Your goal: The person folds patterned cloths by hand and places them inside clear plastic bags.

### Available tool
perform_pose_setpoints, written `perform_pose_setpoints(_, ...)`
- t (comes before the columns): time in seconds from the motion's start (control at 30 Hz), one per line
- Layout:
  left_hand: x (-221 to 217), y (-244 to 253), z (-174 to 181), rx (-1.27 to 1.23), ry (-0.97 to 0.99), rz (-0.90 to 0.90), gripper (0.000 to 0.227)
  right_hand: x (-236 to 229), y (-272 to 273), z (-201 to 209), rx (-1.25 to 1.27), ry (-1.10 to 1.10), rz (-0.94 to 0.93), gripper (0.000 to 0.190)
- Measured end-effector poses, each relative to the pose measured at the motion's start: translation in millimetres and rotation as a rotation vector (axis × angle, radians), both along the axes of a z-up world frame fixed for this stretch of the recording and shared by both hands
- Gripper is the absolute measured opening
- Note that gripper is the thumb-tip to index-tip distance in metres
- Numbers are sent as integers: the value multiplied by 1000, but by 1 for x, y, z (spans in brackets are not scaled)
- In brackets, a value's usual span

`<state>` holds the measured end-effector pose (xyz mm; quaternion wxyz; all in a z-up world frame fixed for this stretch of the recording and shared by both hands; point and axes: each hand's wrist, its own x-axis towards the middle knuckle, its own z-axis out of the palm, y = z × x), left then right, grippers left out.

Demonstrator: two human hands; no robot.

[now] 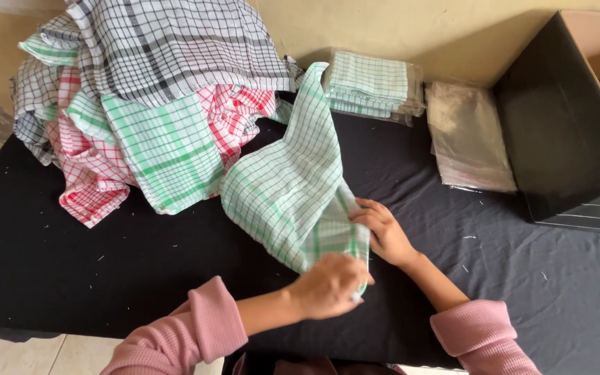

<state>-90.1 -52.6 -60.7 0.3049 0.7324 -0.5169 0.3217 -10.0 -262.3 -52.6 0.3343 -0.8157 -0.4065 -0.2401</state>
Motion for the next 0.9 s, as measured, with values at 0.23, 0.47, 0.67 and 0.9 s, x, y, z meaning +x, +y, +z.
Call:
perform_pose_setpoints(0.23,77,49,-9,112,-80,384,10,-5,-45,-6,399,99,-54,35)
perform_pose_setpoints(0.47,146,120,8,-17,-69,631,25,16,-90,-10,652,33,-16,32)
perform_pose_setpoints(0.67,150,153,82,-369,205,576,28,18,-115,-1,705,-142,-300,48)
perform_pose_setpoints(0.9,144,152,113,-257,86,409,80,-6,-97,57,801,-39,-552,16)
